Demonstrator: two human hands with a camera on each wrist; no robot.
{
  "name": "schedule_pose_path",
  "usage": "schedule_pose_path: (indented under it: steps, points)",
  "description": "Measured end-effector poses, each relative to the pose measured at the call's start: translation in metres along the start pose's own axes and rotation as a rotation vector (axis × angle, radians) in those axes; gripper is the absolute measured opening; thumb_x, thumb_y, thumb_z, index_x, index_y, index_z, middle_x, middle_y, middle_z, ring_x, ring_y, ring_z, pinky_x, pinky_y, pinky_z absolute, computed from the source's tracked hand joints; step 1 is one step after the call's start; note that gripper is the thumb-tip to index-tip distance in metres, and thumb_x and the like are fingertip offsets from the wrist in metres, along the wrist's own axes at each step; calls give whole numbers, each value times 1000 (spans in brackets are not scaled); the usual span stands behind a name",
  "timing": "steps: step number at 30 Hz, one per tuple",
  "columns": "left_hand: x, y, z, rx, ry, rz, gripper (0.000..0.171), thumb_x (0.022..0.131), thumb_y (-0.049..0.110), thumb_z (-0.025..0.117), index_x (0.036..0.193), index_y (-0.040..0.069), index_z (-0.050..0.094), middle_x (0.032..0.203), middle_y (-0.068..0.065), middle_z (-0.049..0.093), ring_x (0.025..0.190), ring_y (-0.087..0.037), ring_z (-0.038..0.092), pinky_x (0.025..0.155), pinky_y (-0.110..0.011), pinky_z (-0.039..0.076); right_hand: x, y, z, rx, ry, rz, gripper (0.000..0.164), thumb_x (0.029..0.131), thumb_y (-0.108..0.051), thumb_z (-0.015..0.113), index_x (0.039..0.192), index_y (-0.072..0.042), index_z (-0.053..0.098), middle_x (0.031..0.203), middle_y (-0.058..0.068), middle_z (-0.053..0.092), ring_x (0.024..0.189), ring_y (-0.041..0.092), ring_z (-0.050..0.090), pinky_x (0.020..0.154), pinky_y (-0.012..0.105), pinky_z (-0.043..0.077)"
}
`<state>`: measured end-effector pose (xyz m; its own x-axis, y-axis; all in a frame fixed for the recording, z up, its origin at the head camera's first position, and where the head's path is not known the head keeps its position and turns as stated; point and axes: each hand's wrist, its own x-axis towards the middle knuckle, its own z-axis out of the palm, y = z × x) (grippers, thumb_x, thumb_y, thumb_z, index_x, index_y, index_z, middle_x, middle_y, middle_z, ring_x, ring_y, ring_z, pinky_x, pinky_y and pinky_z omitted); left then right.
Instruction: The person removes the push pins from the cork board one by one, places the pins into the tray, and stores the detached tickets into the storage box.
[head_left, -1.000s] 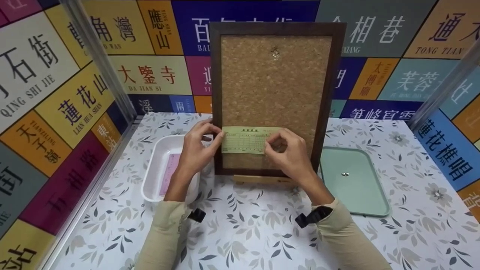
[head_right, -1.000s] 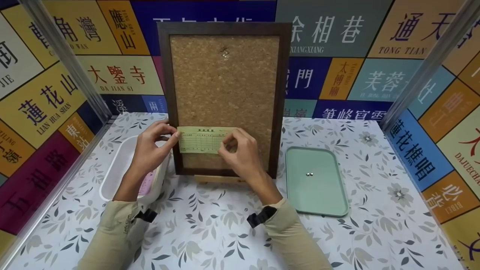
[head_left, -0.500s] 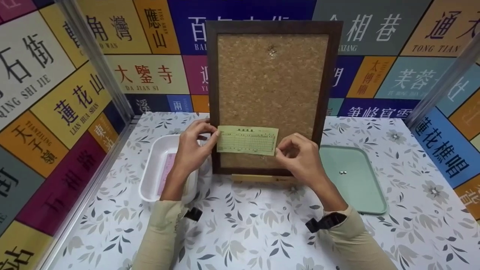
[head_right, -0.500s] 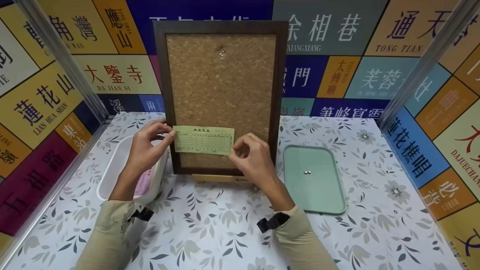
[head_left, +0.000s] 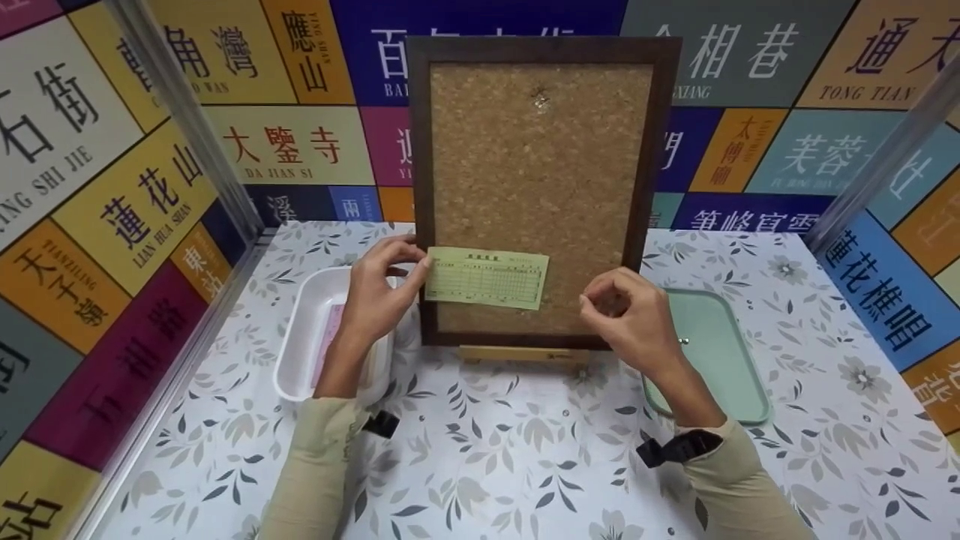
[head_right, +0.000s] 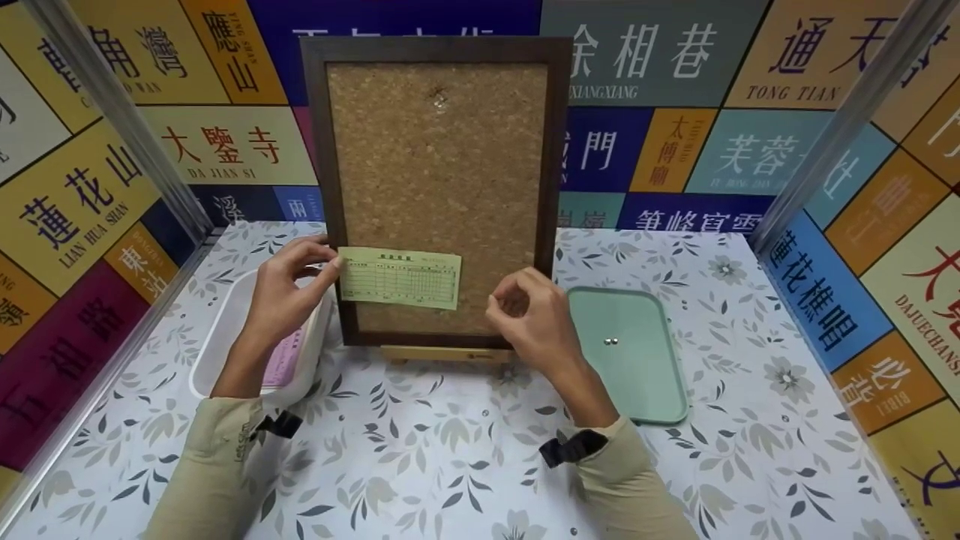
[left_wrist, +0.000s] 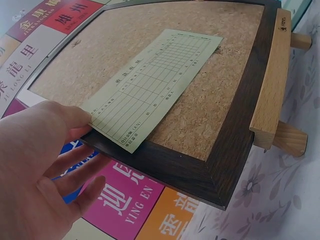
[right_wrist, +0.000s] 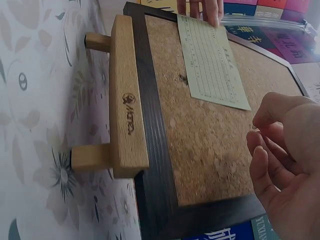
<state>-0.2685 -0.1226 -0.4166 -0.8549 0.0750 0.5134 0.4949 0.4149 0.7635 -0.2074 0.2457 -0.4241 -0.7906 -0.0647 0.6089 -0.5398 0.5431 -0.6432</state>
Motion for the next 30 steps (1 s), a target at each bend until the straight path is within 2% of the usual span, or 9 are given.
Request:
schedule_pose_path:
  steps: [3,8,14,19,23,27,30]
  points:
    - [-1,0,1,2,0,-3,15,102,25,78,103,10,78,135,-8,72,115,-19,75,90,-38,65,-3,7,-8,-11,-7,-20,16,87,1,85,89,-12,75,94,3,75,72,11,66,61,14,51]
    - [-2,-1,1,-22,-11,-23,15,101,25,79,105,11,78,127,-6,75,110,-18,77,89,-42,66,-9,17,-25,-70,-7,0,17,88,1,82,87,-15,75,94,0,76,74,6,67,62,12,51]
    - [1,-2,-7,-58,-4,-33,15,102,25,78,104,11,78,122,-5,80,107,-18,79,87,-42,67,-10,29,-50,-140,37,10,15,88,-2,83,88,-15,76,92,-1,77,77,-2,67,60,11,50]
    - [3,-2,-18,-56,26,-67,16,102,24,78,107,9,78,111,-7,80,104,-19,80,84,-28,65,-10,37,-72,-184,62,31,11,89,-3,82,92,-12,76,92,-1,76,77,-7,66,60,9,49]
    - [6,-4,-28,-73,70,-79,17,104,15,74,112,0,75,110,-17,79,99,-29,79,78,-16,60,-13,44,-86,-206,82,85,11,89,-2,81,91,-11,76,94,1,75,78,-5,66,61,8,49]
    - [7,-6,-38,-92,120,-78,17,106,6,68,115,-7,69,113,-25,77,102,-38,78,78,-12,58,-16,51,-95,-205,109,132,11,89,-2,82,90,-11,77,95,3,75,80,0,66,64,6,49]
    - [5,-8,-45,-86,135,-79,17,107,8,67,116,-7,68,114,-25,76,106,-35,78,80,-11,57,-16,54,-97,-196,122,142,10,89,-3,83,90,-11,78,96,4,75,82,2,66,65,6,50]
